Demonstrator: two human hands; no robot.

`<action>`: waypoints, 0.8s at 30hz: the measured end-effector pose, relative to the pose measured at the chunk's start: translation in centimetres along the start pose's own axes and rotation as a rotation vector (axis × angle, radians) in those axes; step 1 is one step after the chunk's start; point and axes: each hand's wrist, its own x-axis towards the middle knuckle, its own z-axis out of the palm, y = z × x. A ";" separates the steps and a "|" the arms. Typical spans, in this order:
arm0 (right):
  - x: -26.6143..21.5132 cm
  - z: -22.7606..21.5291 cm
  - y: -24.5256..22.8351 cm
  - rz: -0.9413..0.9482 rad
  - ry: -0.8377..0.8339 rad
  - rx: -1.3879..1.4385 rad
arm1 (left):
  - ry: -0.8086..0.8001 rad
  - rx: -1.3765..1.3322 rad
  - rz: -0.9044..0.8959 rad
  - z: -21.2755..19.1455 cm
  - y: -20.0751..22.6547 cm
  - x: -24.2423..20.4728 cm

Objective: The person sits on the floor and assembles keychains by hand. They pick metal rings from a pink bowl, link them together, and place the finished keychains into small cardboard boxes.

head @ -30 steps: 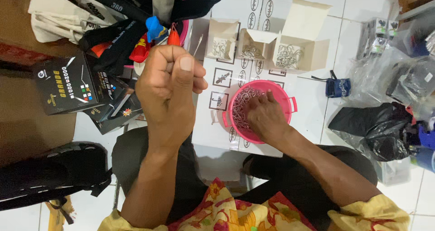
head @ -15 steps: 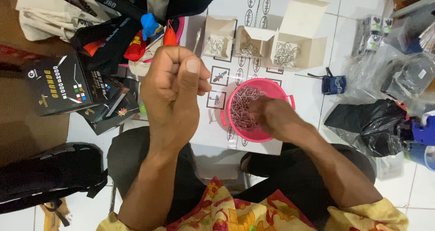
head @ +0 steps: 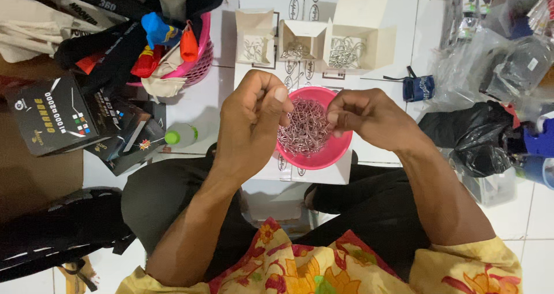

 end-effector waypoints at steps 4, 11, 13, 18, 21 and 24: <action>-0.8 0.4 -1.6 0.014 0.078 0.115 | -0.010 0.011 0.011 0.4 -2.0 0.0; -2.3 0.2 -2.9 -0.114 0.131 0.241 | -0.037 0.125 0.044 2.4 -6.4 -0.1; -2.3 0.0 -2.2 -0.133 0.116 0.289 | -0.063 0.092 0.012 3.2 -8.1 -0.1; -2.3 0.4 -1.9 -0.175 0.145 0.318 | -0.072 -0.095 -0.113 5.4 -6.8 -0.3; -2.3 0.5 -1.9 -0.196 0.200 0.285 | -0.042 -0.204 -0.216 5.7 -7.1 -0.5; -2.5 1.0 -2.1 -0.246 0.259 0.194 | -0.018 -0.235 -0.196 6.1 -7.9 -0.4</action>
